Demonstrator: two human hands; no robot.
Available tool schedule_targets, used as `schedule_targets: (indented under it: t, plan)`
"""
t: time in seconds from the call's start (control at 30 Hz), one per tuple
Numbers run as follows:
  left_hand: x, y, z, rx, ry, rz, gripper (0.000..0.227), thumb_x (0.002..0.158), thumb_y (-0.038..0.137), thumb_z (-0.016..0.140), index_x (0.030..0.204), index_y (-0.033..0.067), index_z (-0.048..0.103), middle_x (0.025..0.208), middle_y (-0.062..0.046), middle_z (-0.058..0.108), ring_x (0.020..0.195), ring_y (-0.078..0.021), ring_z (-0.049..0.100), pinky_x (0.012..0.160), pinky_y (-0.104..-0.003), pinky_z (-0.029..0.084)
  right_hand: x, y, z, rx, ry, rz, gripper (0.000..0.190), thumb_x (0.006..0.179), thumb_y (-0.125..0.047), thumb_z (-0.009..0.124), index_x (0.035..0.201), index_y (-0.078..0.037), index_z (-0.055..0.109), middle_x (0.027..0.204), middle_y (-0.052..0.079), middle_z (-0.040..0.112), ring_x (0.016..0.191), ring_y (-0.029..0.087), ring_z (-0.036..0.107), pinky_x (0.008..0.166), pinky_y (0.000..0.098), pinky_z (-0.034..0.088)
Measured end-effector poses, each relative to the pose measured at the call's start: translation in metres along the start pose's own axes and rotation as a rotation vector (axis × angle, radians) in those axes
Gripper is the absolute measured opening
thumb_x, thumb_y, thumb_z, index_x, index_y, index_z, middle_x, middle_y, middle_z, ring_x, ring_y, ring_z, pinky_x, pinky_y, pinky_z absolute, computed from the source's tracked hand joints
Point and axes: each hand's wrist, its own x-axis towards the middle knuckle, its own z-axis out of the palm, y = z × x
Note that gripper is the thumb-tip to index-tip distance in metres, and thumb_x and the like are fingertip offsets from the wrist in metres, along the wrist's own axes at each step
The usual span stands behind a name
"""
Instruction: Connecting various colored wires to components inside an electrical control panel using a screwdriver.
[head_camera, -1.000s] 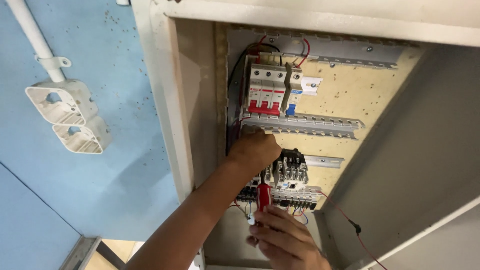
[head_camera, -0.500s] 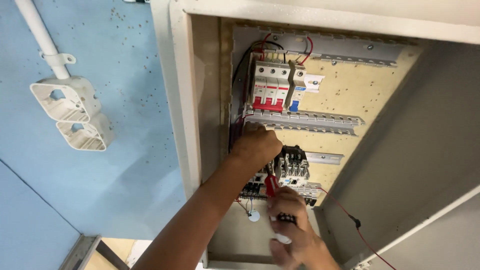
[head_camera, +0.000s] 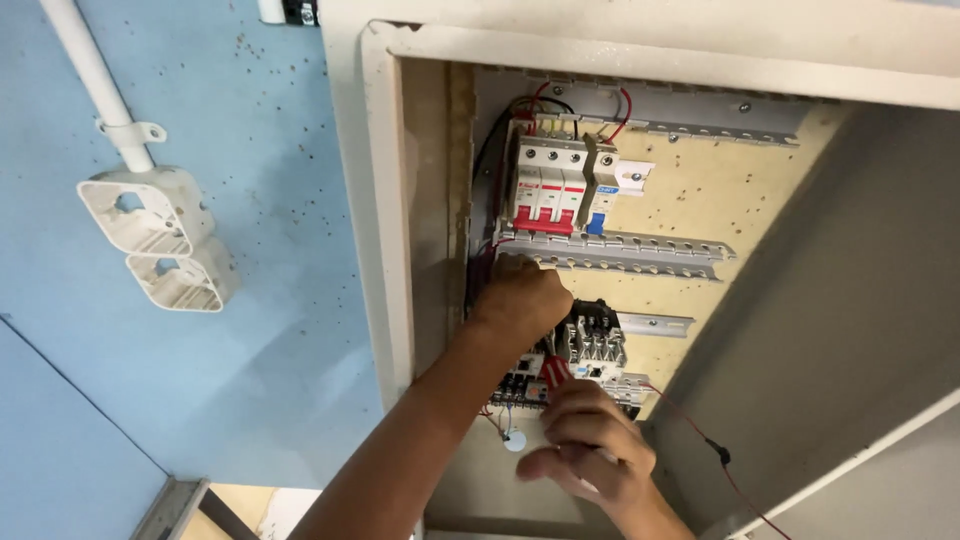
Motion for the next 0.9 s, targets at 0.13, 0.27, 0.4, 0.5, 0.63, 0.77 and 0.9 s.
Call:
schedule_targets:
  t: [0.13, 0.27, 0.4, 0.5, 0.63, 0.77, 0.9]
  plan:
    - [-0.007, 0.001, 0.000, 0.450, -0.048, 0.247, 0.038, 0.088, -0.011, 0.055, 0.120, 0.0015, 0.072, 0.123, -0.016, 0.064, 0.119, -0.0385, 0.059, 0.092, -0.051, 0.056, -0.026, 0.000, -0.016, -0.022, -0.238, 0.046, 0.025, 0.098, -0.026, 0.063, 0.099, -0.010, 0.044, 0.110, 0.017, 0.051, 0.098, 0.033, 0.058, 0.083, 0.0510, 0.057]
    - [-0.002, -0.004, 0.002, 0.515, 0.016, 0.336, 0.032, 0.082, -0.013, 0.063, 0.106, 0.0015, 0.076, 0.116, -0.015, 0.067, 0.117, -0.0405, 0.058, 0.099, -0.052, 0.050, -0.005, -0.023, -0.017, -0.211, -0.341, 0.141, 0.034, 0.079, -0.020, 0.093, 0.079, -0.001, 0.065, 0.115, 0.008, 0.061, 0.117, 0.033, 0.059, 0.104, 0.0631, 0.061]
    - [0.006, -0.004, 0.008, 0.338, -0.025, 0.232, 0.037, 0.087, -0.006, 0.050, 0.114, 0.0016, 0.075, 0.126, -0.018, 0.065, 0.121, -0.0382, 0.059, 0.097, -0.049, 0.053, 0.017, -0.022, -0.012, -0.156, -0.353, -0.059, 0.038, 0.090, -0.002, 0.069, 0.067, -0.004, 0.038, 0.099, 0.013, 0.062, 0.107, 0.041, 0.073, 0.079, 0.0376, 0.076]
    - [0.007, -0.008, 0.008, 0.648, 0.080, 0.347, 0.030, 0.082, -0.007, 0.066, 0.105, 0.0087, 0.078, 0.108, -0.011, 0.070, 0.114, -0.0389, 0.059, 0.102, -0.054, 0.043, 0.003, -0.026, -0.011, 0.124, -0.329, 0.502, 0.021, 0.084, 0.001, 0.080, 0.101, -0.002, 0.069, 0.101, 0.010, 0.072, 0.097, 0.025, 0.072, 0.097, 0.0402, 0.060]
    - [-0.016, 0.002, -0.009, 0.365, -0.026, 0.211, 0.036, 0.090, -0.005, 0.055, 0.120, 0.0017, 0.072, 0.124, -0.017, 0.065, 0.119, -0.0378, 0.060, 0.094, -0.049, 0.055, -0.084, -0.017, 0.007, 0.109, -0.203, 0.238, 0.034, 0.083, -0.016, 0.086, 0.102, -0.008, 0.058, 0.102, 0.011, 0.064, 0.100, 0.031, 0.066, 0.098, 0.0565, 0.055]
    - [-0.017, -0.002, -0.004, 0.483, 0.017, 0.331, 0.033, 0.082, -0.015, 0.062, 0.108, 0.0013, 0.076, 0.113, -0.014, 0.068, 0.108, -0.0381, 0.064, 0.085, -0.048, 0.058, -0.118, -0.052, 0.032, -0.349, 0.173, 0.517, 0.020, 0.077, -0.035, 0.076, 0.075, -0.018, 0.065, 0.119, 0.011, 0.056, 0.128, 0.038, 0.051, 0.123, 0.0654, 0.037]
    - [-0.008, -0.001, -0.001, 0.678, 0.147, 0.409, 0.025, 0.084, -0.001, 0.071, 0.100, 0.0145, 0.080, 0.102, -0.007, 0.075, 0.102, -0.0357, 0.070, 0.088, -0.056, 0.052, -0.025, -0.098, 0.021, -0.760, -0.112, 0.783, 0.017, 0.088, -0.020, 0.075, 0.105, -0.017, 0.069, 0.123, 0.019, 0.047, 0.098, 0.029, 0.053, 0.087, 0.0356, 0.050]
